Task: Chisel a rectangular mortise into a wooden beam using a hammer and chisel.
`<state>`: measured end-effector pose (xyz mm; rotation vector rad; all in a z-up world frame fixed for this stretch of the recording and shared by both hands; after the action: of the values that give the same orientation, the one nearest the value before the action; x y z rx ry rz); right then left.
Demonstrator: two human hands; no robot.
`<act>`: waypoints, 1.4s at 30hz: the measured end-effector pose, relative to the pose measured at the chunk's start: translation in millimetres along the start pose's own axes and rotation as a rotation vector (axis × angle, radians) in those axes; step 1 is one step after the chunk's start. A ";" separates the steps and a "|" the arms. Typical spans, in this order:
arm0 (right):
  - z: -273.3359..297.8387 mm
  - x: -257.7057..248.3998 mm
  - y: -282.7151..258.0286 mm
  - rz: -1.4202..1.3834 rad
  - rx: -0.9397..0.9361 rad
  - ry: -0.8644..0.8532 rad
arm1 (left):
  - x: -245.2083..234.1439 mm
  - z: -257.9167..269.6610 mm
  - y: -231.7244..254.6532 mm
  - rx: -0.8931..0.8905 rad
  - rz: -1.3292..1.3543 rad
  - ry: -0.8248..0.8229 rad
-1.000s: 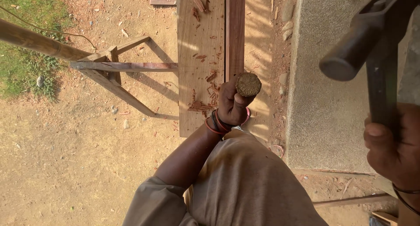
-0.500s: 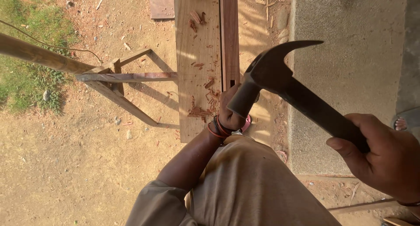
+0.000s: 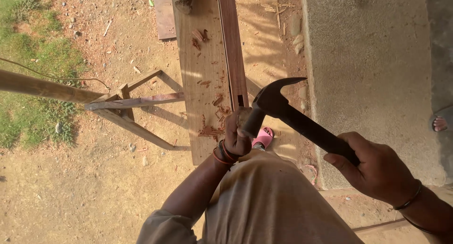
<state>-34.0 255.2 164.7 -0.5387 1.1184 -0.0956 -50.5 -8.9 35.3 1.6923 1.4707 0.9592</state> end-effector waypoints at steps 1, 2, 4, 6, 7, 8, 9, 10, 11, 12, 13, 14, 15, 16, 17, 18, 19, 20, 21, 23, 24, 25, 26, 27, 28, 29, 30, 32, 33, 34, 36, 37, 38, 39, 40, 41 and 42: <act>3.7 10.3 11.6 -0.003 0.003 -0.007 | 0.4 -2.4 3.4 -0.008 0.000 0.001; 7.8 16.9 25.0 -0.094 0.022 0.036 | 3.0 -4.9 9.8 0.026 0.025 -0.027; 9.6 34.4 50.2 -0.189 0.040 0.082 | 4.1 -10.6 -0.7 0.061 0.045 -0.058; 12.2 47.5 76.8 -0.319 0.087 0.152 | -8.3 -7.6 -52.1 -0.214 0.367 0.147; 14.1 55.5 81.2 -0.324 0.087 0.142 | -4.1 -14.7 -44.9 -0.223 0.362 0.152; 16.2 63.1 89.2 -0.407 0.119 0.146 | 0.2 -21.9 -39.7 -0.259 0.299 0.155; 15.6 68.5 97.4 -0.488 0.150 0.155 | 4.4 -33.8 -36.0 -0.289 0.238 0.154; 14.0 72.2 104.0 -0.491 0.149 0.150 | 4.1 -34.7 -19.3 -0.292 0.234 0.157; 14.9 77.5 113.6 -0.564 0.174 0.150 | 12.8 -37.8 9.8 -0.158 0.113 0.031; 15.4 83.3 123.4 -0.637 0.200 0.149 | 23.6 -38.7 37.3 -0.026 -0.008 -0.100; 12.9 84.4 127.0 -0.641 0.206 0.133 | 22.7 -35.0 36.1 -0.042 -0.011 -0.095; 10.6 85.9 131.5 -0.691 0.223 0.129 | 15.0 -31.0 34.3 -0.063 0.102 -0.006; 7.7 86.3 136.5 -0.739 0.237 0.123 | 7.9 -26.3 31.8 -0.082 0.214 0.087; 4.6 86.2 141.2 -0.739 0.240 0.107 | 7.1 -23.3 22.3 -0.093 0.209 0.098; -1.3 84.6 145.6 -0.746 0.226 0.095 | 2.5 -19.1 5.6 -0.183 0.221 0.164; -6.7 83.2 149.2 -0.752 0.212 0.082 | -2.4 -13.5 -10.2 -0.271 0.234 0.231; -13.4 81.3 152.4 -0.751 0.206 0.066 | -2.1 -25.7 -4.1 -0.274 0.226 0.246; -20.2 79.0 153.9 -0.721 0.181 0.041 | -0.9 -35.8 -4.2 -0.373 0.166 0.249; -26.7 76.7 155.8 -0.692 0.157 0.019 | 0.5 -45.8 -4.6 -0.471 0.109 0.250; -39.4 69.2 157.8 -0.636 0.112 -0.005 | 3.0 -33.2 -2.1 -0.404 0.133 0.345; -46.0 64.6 157.8 -0.583 0.072 -0.015 | 2.6 -27.1 1.5 -0.332 0.160 0.423; -53.0 62.9 159.7 -0.583 0.068 -0.022 | 2.0 -20.2 3.9 -0.332 0.156 0.430; -59.7 60.6 159.3 -0.541 0.034 -0.028 | 6.0 -17.1 11.8 -0.256 0.181 0.369; -63.6 58.5 158.3 -0.498 0.003 -0.041 | 10.9 -10.8 22.3 -0.182 0.199 0.314; -65.0 59.7 160.1 -0.498 0.002 -0.053 | 14.2 -9.1 26.1 -0.188 0.194 0.324; -68.8 60.8 160.7 -0.480 -0.016 -0.067 | 13.4 -6.9 27.2 -0.239 0.057 0.363; -72.2 61.8 160.9 -0.461 -0.034 -0.080 | 12.4 -4.5 29.5 -0.290 -0.081 0.401; -81.3 57.8 156.9 -0.437 -0.063 -0.085 | 12.6 -18.2 42.1 -0.257 -0.105 0.388; -83.0 56.4 153.9 -0.417 -0.084 -0.087 | 14.1 -24.4 50.7 -0.230 -0.126 0.367; -84.2 55.6 153.9 -0.417 -0.085 -0.091 | 13.3 -26.7 49.5 -0.231 -0.127 0.371; -85.5 54.5 150.7 -0.392 -0.117 -0.108 | 9.5 -25.5 39.7 -0.287 0.193 0.466; -88.5 53.5 148.9 -0.395 -0.124 -0.102 | 9.2 -22.9 39.5 -0.279 0.188 0.462; -91.5 52.0 146.7 -0.392 -0.138 -0.095 | 10.1 -20.9 39.0 -0.279 0.176 0.444; -90.4 50.3 145.2 -0.389 -0.144 -0.091 | 12.6 -17.6 39.3 -0.287 0.169 0.426; -89.2 49.7 144.6 -0.392 -0.143 -0.087 | 13.9 -16.0 39.1 -0.287 0.168 0.421; -88.1 49.5 143.3 -0.398 -0.151 -0.081 | 14.1 -13.4 38.4 -0.288 0.146 0.422; -86.7 49.5 141.6 -0.404 -0.158 -0.075 | 13.9 -10.5 37.9 -0.289 0.125 0.422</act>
<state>-114.7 330.1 30.9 -0.8984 0.9362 -0.3368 -40.1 0.6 74.5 1.4392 1.4060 1.5906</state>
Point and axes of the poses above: each hand's wrist, its own z-axis away from the middle knuckle, its own x-axis out of the palm, y = z × x, the point moved 8 cm from there along -z, towards the middle knuckle, and after that the axes turned 3 degrees about -y, right-handed, at the moved point
